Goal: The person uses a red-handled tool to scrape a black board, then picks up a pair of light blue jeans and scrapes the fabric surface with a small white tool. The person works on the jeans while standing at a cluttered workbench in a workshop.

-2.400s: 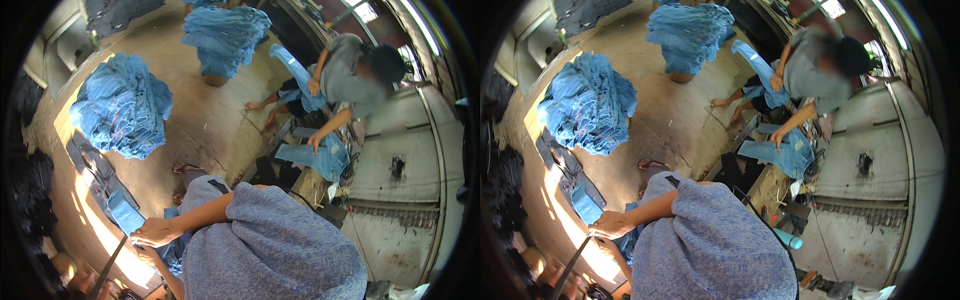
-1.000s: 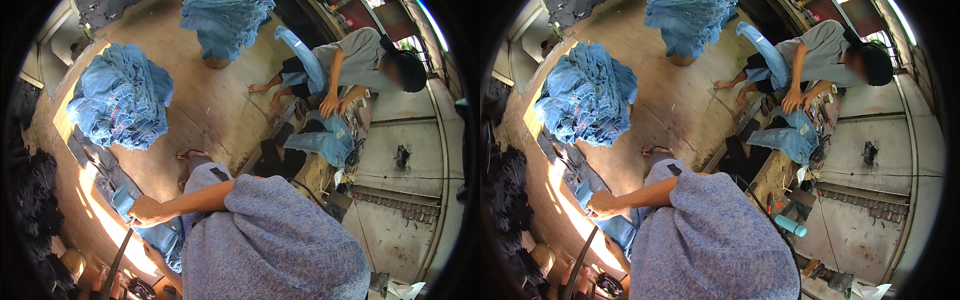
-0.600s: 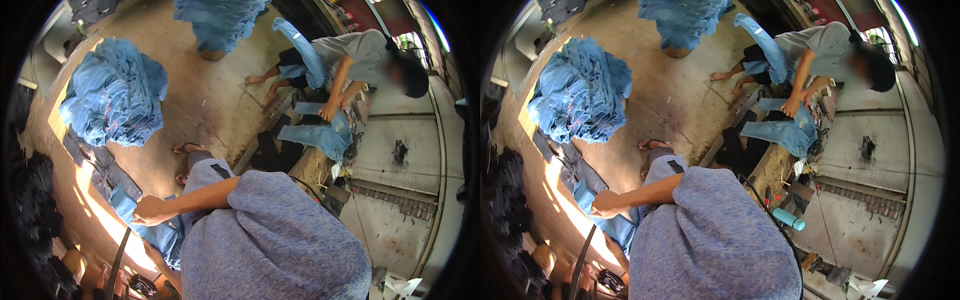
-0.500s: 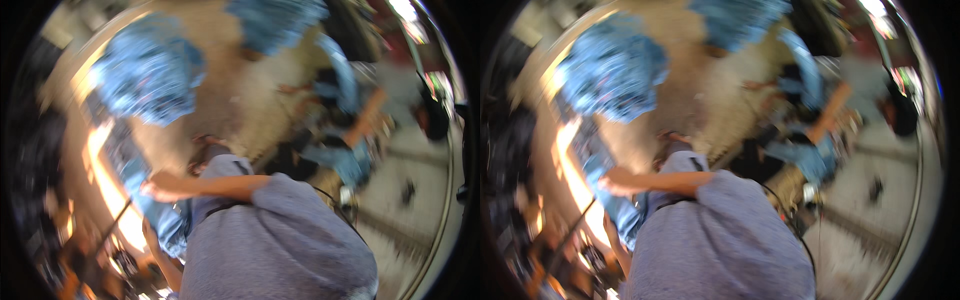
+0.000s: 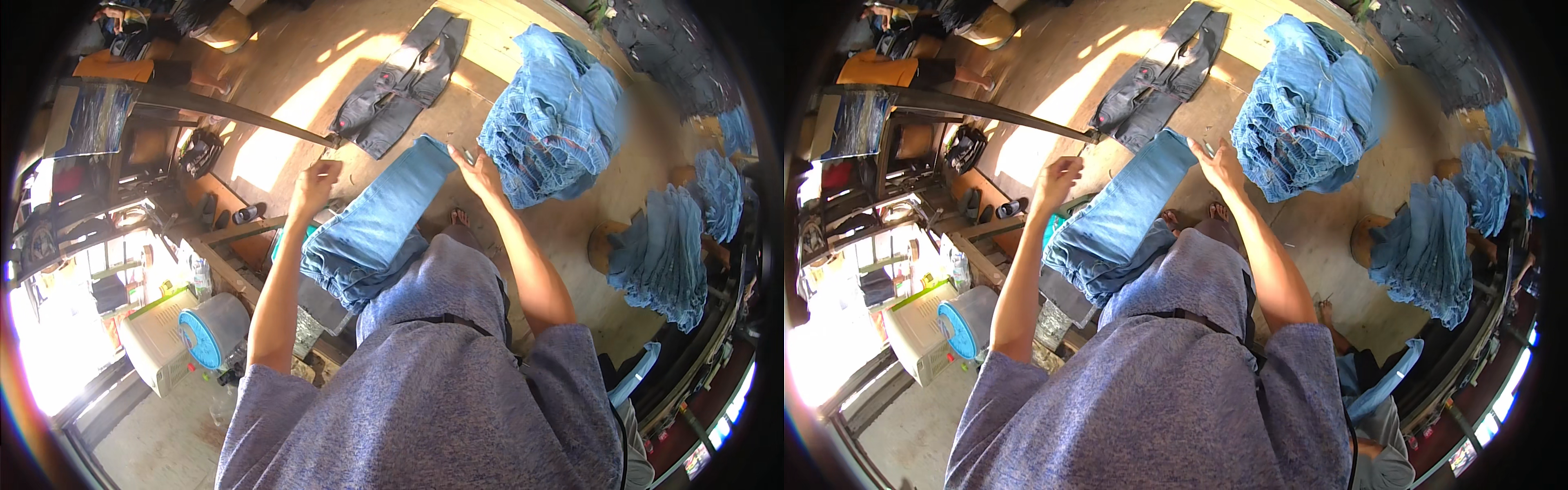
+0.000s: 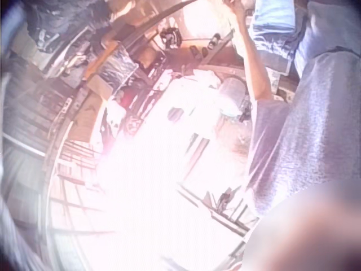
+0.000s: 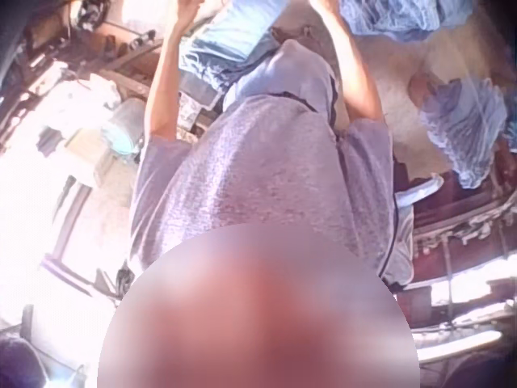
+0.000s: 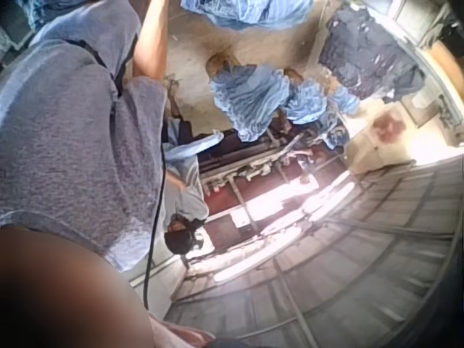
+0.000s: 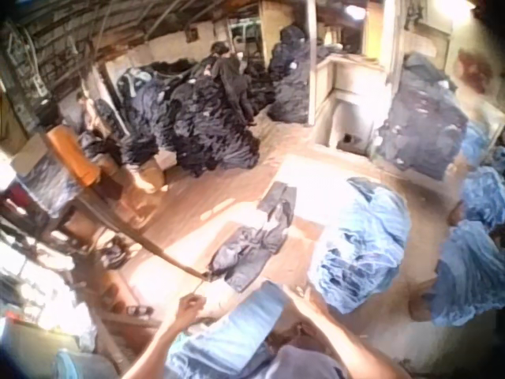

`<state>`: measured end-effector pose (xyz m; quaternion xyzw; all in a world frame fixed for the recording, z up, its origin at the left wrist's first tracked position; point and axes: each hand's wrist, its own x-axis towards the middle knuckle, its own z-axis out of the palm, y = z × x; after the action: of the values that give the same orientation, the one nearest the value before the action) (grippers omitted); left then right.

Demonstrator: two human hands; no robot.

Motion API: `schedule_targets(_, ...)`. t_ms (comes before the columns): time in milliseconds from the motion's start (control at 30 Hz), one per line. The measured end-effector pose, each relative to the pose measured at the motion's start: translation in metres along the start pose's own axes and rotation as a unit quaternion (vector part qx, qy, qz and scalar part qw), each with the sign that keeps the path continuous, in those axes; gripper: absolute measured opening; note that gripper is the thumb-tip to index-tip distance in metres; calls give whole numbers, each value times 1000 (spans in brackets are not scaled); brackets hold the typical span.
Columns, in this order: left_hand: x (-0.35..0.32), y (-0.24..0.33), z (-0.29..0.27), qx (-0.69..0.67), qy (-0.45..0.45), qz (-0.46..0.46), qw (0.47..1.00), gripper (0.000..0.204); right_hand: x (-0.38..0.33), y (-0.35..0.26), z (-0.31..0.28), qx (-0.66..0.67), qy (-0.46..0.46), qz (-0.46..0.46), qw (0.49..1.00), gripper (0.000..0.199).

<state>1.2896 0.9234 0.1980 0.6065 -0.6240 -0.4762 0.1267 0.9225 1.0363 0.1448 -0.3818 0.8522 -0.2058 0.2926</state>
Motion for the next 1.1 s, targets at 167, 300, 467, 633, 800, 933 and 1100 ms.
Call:
schedule_targets(167,-6,27,81,217,43,75,972,76,23,-7,20,100,-161,57,980,91)
schedule_targets(300,-7,27,109,256,33,20,966,78,15,-18,22,-4,-29,-102,994,60)
schedule_targets(467,11,16,98,189,10,98,977,76,26,-34,14,-95,0,-140,986,52)
schedule_targets(633,43,7,96,132,-28,82,987,76,44,-31,13,-47,-53,-161,984,61)
schedule_targets(800,50,21,90,161,-42,117,979,72,30,-31,-6,-75,-30,-133,988,52)
schedule_targets(933,25,38,98,200,38,144,968,76,-7,-48,-47,-19,-94,-186,978,24)
schedule_targets(1100,34,26,103,176,30,193,965,77,-71,-78,-41,31,-98,-263,959,25)
